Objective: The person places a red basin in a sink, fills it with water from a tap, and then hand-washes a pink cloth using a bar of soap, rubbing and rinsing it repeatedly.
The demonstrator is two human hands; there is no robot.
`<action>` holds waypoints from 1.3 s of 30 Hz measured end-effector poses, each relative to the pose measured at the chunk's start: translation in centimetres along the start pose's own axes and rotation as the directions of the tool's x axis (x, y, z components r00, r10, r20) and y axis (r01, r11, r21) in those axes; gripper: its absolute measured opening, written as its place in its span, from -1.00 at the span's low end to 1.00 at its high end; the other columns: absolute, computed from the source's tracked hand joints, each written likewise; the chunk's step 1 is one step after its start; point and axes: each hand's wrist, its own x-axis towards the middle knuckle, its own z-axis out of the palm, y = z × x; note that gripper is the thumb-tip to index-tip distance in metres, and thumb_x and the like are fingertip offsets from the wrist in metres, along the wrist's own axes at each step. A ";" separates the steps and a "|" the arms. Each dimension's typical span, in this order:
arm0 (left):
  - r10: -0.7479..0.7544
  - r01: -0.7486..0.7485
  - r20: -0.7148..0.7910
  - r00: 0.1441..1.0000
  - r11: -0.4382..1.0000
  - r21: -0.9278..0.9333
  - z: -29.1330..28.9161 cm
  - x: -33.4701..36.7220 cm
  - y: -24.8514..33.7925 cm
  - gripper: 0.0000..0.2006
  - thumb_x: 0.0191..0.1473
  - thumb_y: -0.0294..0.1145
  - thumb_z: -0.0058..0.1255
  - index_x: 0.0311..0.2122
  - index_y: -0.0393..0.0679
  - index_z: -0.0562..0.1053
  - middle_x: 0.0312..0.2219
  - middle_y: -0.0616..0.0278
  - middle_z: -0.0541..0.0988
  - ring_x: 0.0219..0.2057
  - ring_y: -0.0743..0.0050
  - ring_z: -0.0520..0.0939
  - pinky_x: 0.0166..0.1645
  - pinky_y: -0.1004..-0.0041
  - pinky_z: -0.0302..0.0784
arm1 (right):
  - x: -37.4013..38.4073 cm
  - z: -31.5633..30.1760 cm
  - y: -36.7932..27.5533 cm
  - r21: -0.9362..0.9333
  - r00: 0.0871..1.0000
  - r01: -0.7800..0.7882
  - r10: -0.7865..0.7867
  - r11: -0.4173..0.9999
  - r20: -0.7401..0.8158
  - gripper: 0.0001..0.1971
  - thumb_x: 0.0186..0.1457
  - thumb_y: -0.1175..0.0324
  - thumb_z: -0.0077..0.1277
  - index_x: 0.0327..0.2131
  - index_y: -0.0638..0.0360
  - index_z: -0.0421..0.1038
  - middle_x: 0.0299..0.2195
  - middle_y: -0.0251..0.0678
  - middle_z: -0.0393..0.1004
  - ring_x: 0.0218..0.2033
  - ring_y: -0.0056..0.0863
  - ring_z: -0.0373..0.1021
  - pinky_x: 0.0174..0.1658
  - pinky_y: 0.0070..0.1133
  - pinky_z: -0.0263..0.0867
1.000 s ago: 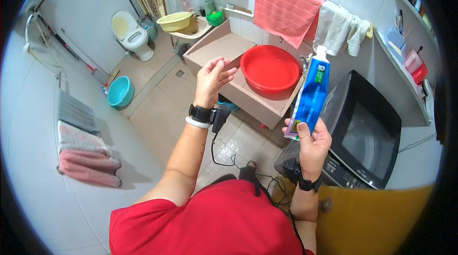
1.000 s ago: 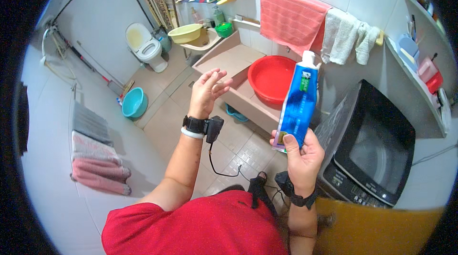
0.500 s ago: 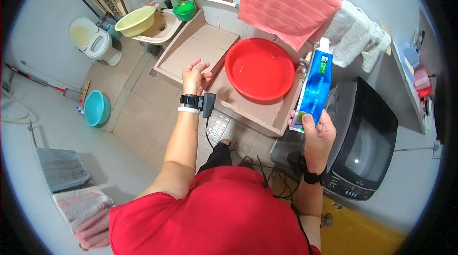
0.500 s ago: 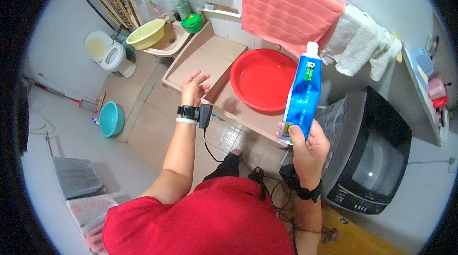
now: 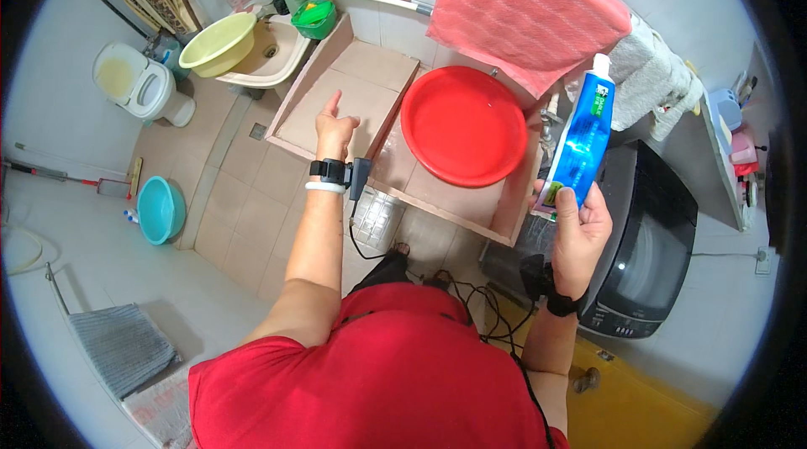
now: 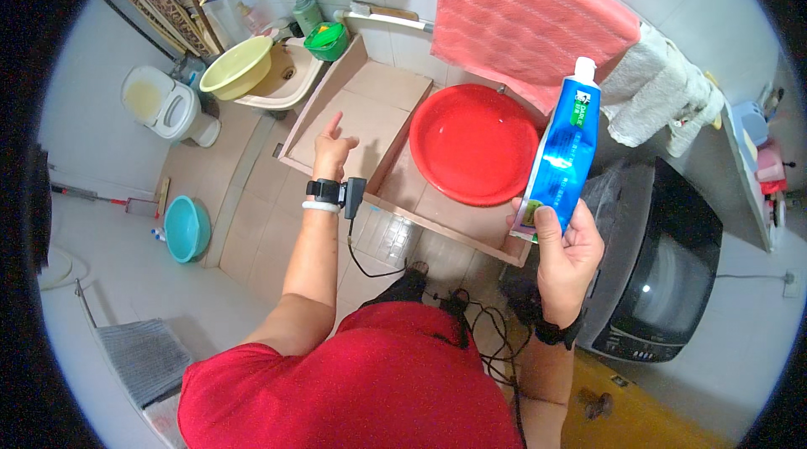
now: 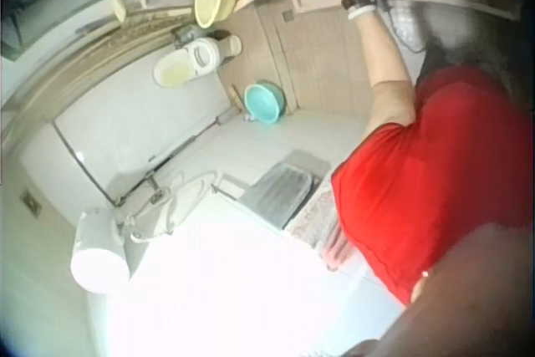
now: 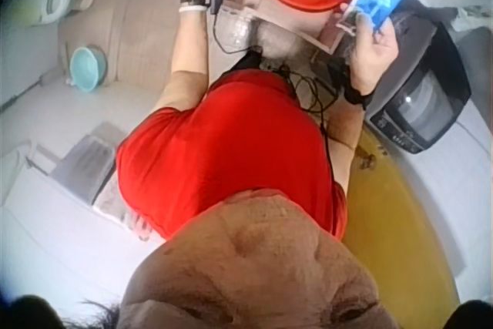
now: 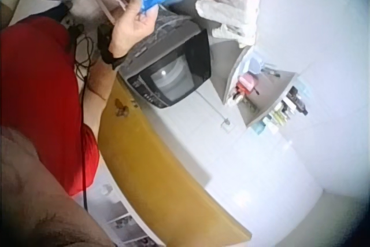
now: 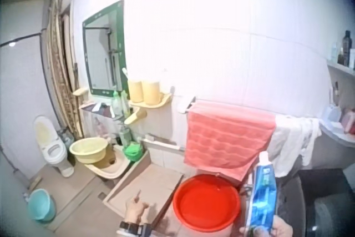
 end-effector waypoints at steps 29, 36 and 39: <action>0.206 0.277 0.651 0.731 0.782 -0.558 13.5 -7.3 19.5 -0.77 0.03 -0.52 -0.03 -0.16 -0.24 0.41 -0.26 0.17 0.54 -0.25 0.49 0.54 -0.18 0.57 0.46 | -1.8 -22.1 -10.8 -0.166 0.708 0.185 -0.248 0.969 -0.661 -0.75 0.15 0.26 -0.11 -0.31 0.30 0.36 -0.44 -0.26 0.48 -0.64 -0.73 0.33 -0.58 -0.75 0.34; 0.280 0.261 0.706 0.650 0.790 -0.554 18.8 -13.0 23.4 -0.81 0.06 -0.50 -0.06 -0.18 -0.25 0.42 -0.27 0.19 0.53 -0.25 0.51 0.54 -0.19 0.58 0.45 | 4.6 -35.0 -10.7 -0.164 0.644 0.200 -0.256 0.966 -0.721 -0.74 0.13 0.20 -0.08 -0.36 0.25 0.34 -0.52 -0.32 0.46 -0.70 -0.75 0.27 -0.64 -0.75 0.30; 0.265 0.244 0.691 0.673 0.802 -0.545 20.2 -14.1 24.4 -0.81 0.06 -0.51 -0.07 -0.18 -0.25 0.42 -0.27 0.19 0.53 -0.25 0.51 0.53 -0.19 0.59 0.46 | 8.2 -39.3 -10.6 -0.121 0.613 0.199 -0.220 0.972 -0.759 -0.74 0.11 0.20 -0.06 -0.37 0.24 0.31 -0.53 -0.32 0.44 -0.68 -0.70 0.30 -0.62 -0.71 0.32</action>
